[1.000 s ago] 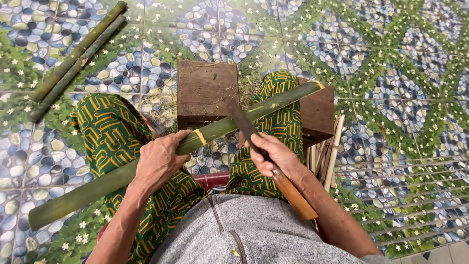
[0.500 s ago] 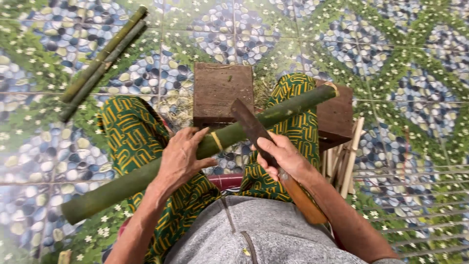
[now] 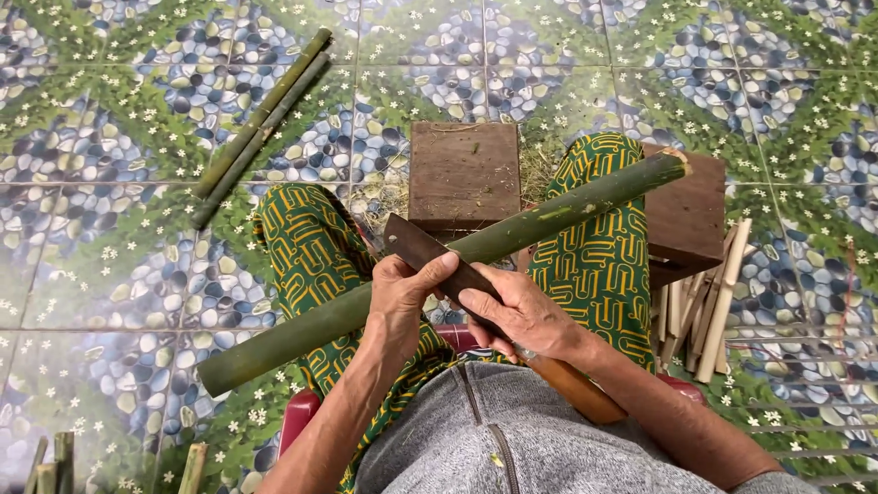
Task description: The person sits on a low chair and uses a knife to scrape and carve the surface of a long green bamboo pole. They rotate the pole and continue removing the outer layer, producing shavings that fall onto a wooden block and the floor.
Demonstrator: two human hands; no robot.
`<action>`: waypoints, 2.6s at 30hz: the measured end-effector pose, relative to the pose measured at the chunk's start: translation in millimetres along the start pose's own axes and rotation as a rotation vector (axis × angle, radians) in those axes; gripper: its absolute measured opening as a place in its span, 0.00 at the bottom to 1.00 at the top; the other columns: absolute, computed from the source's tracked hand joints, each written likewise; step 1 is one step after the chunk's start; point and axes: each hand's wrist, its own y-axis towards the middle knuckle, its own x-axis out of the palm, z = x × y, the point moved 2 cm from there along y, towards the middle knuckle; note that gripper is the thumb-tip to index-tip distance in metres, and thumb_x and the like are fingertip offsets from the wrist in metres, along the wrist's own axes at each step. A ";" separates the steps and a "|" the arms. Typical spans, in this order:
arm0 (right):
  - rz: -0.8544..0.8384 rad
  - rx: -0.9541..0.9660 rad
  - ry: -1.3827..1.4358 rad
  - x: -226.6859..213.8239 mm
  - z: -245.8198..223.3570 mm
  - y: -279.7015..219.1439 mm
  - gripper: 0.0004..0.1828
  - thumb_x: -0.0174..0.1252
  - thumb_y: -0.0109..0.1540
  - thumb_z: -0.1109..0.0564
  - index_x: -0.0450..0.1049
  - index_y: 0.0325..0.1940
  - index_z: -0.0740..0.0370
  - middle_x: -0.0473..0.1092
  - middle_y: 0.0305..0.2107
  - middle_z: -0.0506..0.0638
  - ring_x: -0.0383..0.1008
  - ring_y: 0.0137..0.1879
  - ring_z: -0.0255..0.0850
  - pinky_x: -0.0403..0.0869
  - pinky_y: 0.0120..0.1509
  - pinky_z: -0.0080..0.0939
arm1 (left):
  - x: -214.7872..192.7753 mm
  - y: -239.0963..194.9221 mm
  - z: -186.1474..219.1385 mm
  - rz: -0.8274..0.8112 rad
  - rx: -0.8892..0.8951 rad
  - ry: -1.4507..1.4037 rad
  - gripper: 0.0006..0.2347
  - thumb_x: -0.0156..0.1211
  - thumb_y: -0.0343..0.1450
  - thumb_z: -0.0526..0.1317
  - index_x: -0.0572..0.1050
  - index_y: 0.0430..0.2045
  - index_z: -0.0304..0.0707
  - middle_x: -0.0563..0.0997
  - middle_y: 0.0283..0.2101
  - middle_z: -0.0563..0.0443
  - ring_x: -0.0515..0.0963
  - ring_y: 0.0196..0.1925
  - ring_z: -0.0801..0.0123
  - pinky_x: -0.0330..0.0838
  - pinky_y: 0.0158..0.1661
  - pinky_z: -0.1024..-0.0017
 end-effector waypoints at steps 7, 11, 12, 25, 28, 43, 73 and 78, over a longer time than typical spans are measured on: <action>0.003 0.009 -0.006 3.5 -5.1 -0.2 0.12 0.48 0.72 0.55 0.70 0.43 0.68 0.71 0.12 0.60 0.67 0.09 0.37 0.72 0.10 0.33 | 18.8 -13.9 22.7 0.052 0.031 0.023 0.07 0.75 0.65 0.34 0.85 0.27 0.26 0.83 0.22 0.43 0.79 0.19 0.73 0.74 0.22 0.80; 0.002 0.031 0.025 -0.8 5.9 1.1 0.11 0.48 0.72 0.56 0.69 0.44 0.68 0.71 0.12 0.60 0.67 0.10 0.38 0.72 0.10 0.34 | 10.6 -13.3 14.0 0.042 -0.009 -0.030 0.08 0.71 0.67 0.34 0.84 0.35 0.25 0.86 0.31 0.41 0.82 0.28 0.72 0.78 0.33 0.75; 0.000 0.034 0.037 -3.1 9.2 2.1 0.11 0.48 0.72 0.56 0.70 0.43 0.68 0.71 0.12 0.60 0.67 0.10 0.38 0.72 0.10 0.34 | 8.9 -12.4 11.2 0.018 -0.039 -0.080 0.10 0.69 0.69 0.35 0.83 0.41 0.26 0.87 0.38 0.41 0.84 0.35 0.71 0.80 0.42 0.72; 0.010 0.012 0.117 -2.1 -0.5 0.1 0.11 0.48 0.71 0.57 0.70 0.45 0.70 0.70 0.11 0.60 0.66 0.09 0.38 0.71 0.09 0.35 | 13.1 -14.0 32.9 -0.175 -0.113 -0.276 0.21 0.59 0.74 0.37 0.70 0.62 0.22 0.82 0.52 0.27 0.85 0.49 0.61 0.79 0.51 0.68; 0.006 0.010 0.121 -2.8 1.5 0.6 0.12 0.48 0.71 0.57 0.70 0.44 0.70 0.70 0.11 0.61 0.66 0.09 0.39 0.71 0.09 0.35 | 12.2 -14.1 33.7 -0.169 -0.118 -0.268 0.21 0.59 0.74 0.37 0.70 0.62 0.22 0.81 0.53 0.25 0.85 0.50 0.60 0.78 0.51 0.67; 0.004 0.029 0.141 -9.6 19.1 3.8 0.13 0.48 0.72 0.55 0.70 0.46 0.70 0.70 0.12 0.61 0.66 0.09 0.39 0.71 0.10 0.36 | 10.5 -11.1 27.9 -0.171 -0.138 -0.297 0.21 0.59 0.74 0.36 0.70 0.62 0.22 0.80 0.54 0.24 0.85 0.51 0.58 0.79 0.51 0.66; 0.036 0.310 0.586 -67.3 84.5 -8.6 0.19 0.46 0.74 0.52 0.63 0.60 0.73 0.69 0.16 0.51 0.66 0.12 0.32 0.71 0.10 0.30 | -23.5 3.7 22.6 -0.306 0.286 1.704 0.27 0.68 0.67 0.55 0.70 0.59 0.52 0.80 0.43 0.51 0.85 0.44 0.52 0.82 0.42 0.55; 0.201 0.217 0.509 -87.9 85.2 -19.3 0.20 0.45 0.74 0.50 0.62 0.58 0.73 0.63 0.15 0.47 0.63 0.11 0.29 0.70 0.09 0.31 | -19.1 4.3 26.8 -0.319 0.269 1.726 0.26 0.65 0.67 0.56 0.69 0.60 0.57 0.80 0.42 0.52 0.86 0.42 0.51 0.82 0.41 0.54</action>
